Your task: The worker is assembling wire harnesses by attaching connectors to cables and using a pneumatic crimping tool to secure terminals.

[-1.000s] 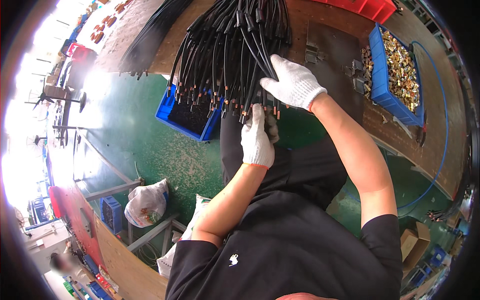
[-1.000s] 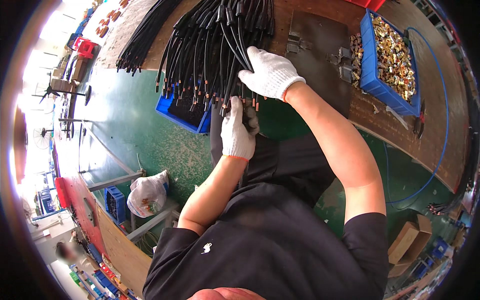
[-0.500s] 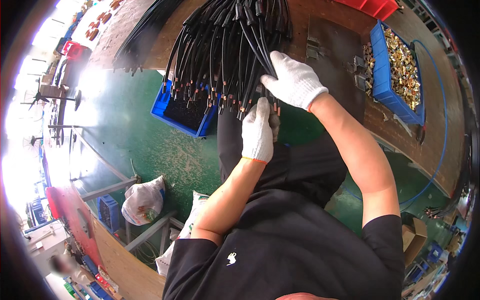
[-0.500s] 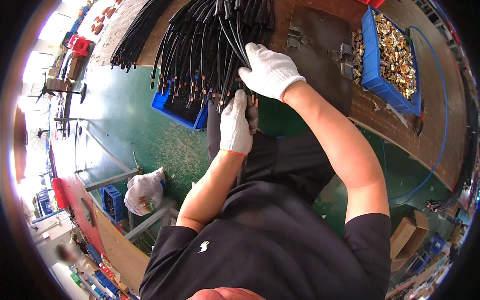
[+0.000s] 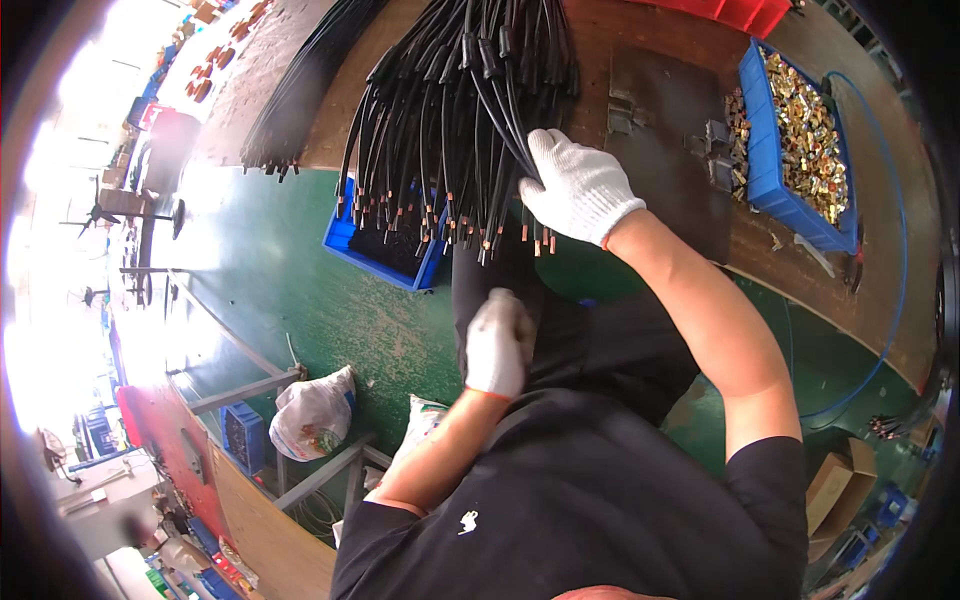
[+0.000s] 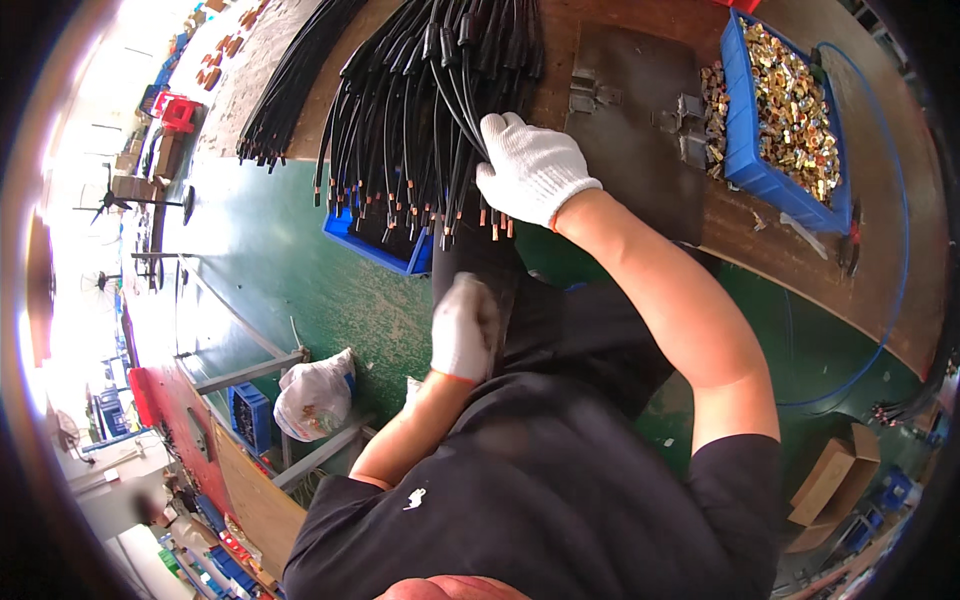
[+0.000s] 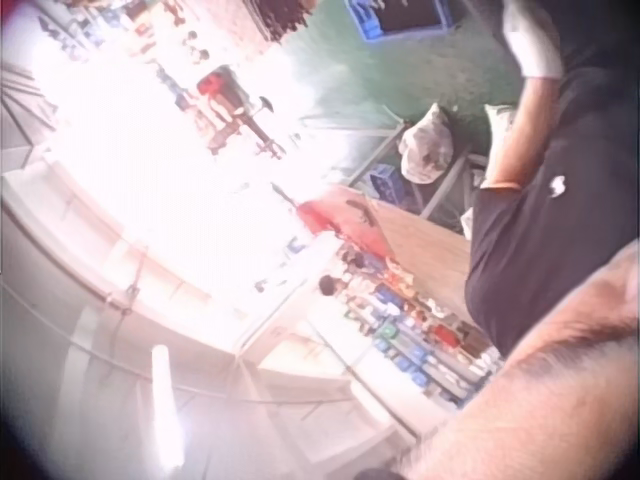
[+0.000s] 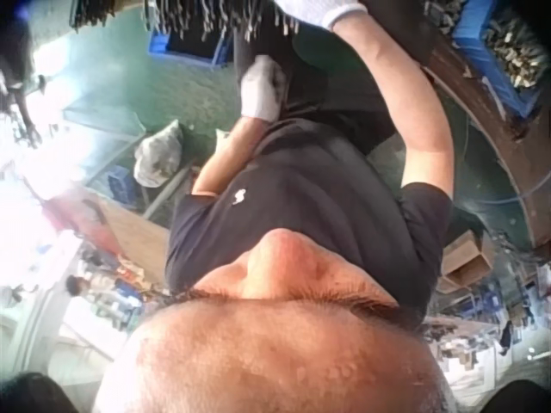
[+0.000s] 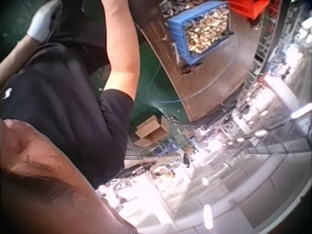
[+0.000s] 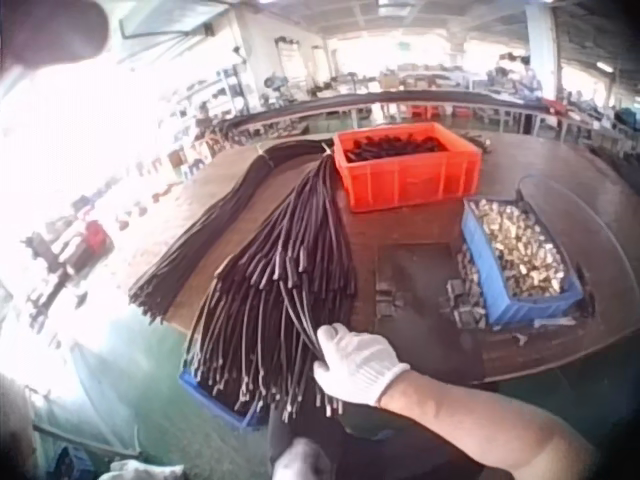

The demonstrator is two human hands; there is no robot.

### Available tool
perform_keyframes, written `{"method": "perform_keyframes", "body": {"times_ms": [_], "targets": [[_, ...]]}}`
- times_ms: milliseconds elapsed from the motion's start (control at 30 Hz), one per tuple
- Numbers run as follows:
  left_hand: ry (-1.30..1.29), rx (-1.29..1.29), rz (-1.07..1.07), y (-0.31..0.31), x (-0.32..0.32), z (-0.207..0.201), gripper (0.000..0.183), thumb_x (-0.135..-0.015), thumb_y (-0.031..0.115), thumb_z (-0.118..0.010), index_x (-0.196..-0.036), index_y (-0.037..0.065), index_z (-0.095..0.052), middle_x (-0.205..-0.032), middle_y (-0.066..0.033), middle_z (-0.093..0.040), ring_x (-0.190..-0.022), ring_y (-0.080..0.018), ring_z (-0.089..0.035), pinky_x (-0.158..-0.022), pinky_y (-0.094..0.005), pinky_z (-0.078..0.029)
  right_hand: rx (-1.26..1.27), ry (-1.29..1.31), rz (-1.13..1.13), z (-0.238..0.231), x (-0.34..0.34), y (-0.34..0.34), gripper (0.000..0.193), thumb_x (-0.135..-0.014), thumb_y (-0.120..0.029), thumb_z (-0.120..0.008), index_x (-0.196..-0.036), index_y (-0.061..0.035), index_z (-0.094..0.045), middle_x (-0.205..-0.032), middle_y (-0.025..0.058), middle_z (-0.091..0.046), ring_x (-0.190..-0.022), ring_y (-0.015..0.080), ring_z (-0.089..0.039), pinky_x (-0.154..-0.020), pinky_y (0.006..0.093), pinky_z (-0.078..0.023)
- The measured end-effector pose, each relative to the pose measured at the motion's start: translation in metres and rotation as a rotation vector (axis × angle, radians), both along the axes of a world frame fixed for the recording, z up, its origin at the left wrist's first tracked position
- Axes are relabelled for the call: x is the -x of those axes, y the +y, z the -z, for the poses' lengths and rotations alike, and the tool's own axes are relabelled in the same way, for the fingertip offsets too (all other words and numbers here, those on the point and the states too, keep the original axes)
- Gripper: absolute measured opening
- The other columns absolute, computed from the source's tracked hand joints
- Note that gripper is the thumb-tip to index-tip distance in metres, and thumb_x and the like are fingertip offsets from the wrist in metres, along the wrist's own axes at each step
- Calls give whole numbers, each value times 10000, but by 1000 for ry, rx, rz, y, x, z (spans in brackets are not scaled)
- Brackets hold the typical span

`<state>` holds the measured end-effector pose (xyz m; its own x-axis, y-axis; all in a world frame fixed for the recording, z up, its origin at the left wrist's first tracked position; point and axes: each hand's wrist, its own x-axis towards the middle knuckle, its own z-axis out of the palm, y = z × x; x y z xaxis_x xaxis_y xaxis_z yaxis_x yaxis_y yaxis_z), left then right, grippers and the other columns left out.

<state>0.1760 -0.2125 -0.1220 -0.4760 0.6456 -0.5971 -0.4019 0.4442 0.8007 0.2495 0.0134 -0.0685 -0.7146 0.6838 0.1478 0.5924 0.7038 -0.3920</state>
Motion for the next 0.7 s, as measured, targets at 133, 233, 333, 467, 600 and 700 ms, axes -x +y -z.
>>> {"method": "perform_keyframes", "body": {"times_ms": [133, 233, 333, 467, 600, 700], "targets": [[-170, -333, -423, 11, 132, 33, 378, -1132, 414, -515, -978, 90, -634, -870, -54, -642, -781, -197, -627, -810, -370, -552, 71, -36, -46, -12, 0, 7, 406, -944, -336, -652, -1150, 2, -562, -1142, 235, -693, -1030, 426, -726, -886, 518, -592], [-92, -310, -598, 8, 194, 52, 459, -1120, 435, -542, -1317, 24, -597, -1213, -144, -626, -1076, -255, -599, -1022, -423, -514, 119, -38, -64, -11, 0, 10, 437, -946, -357, -660, -1163, 10, -563, -1182, 243, -698, -1101, 440, -706, -939, 528, -574], [247, -125, -430, -4, 145, 43, 509, -1074, 393, -622, -1408, 10, -591, -1256, -135, -649, -1098, -242, -636, -948, -391, -541, 137, 10, -69, -4, -9, 19, 460, -941, -372, -668, -1163, 19, -566, -1193, 269, -696, -1116, 464, -684, -969, 540, -554], [357, -238, 155, 3, 28, -9, 374, -1069, 353, -660, -1253, 29, -690, -1038, -55, -702, -883, -165, -665, -784, -322, -550, 243, -97, -75, -20, -4, 20, 546, -925, -382, -712, -1254, 33, -580, -1205, 275, -693, -1185, 456, -652, -1006, 509, -530], [-322, -368, -174, 57, -18, -13, 289, -1068, 345, -673, -1144, 67, -680, -1026, -59, -690, -859, -140, -654, -717, -306, -544, 201, -61, -75, -16, -4, 16, 536, -921, -382, -715, -1245, 24, -582, -1210, 266, -694, -1178, 454, -655, -998, 512, -533], [-214, -403, -215, 87, -20, -5, 318, -1043, 369, -713, -1057, 53, -687, -934, -16, -667, -794, -108, -628, -707, -275, -545, 204, -51, -53, -17, -3, 12, 532, -919, -380, -717, -1248, 15, -583, -1212, 259, -696, -1175, 451, -657, -994, 515, -533]]}}
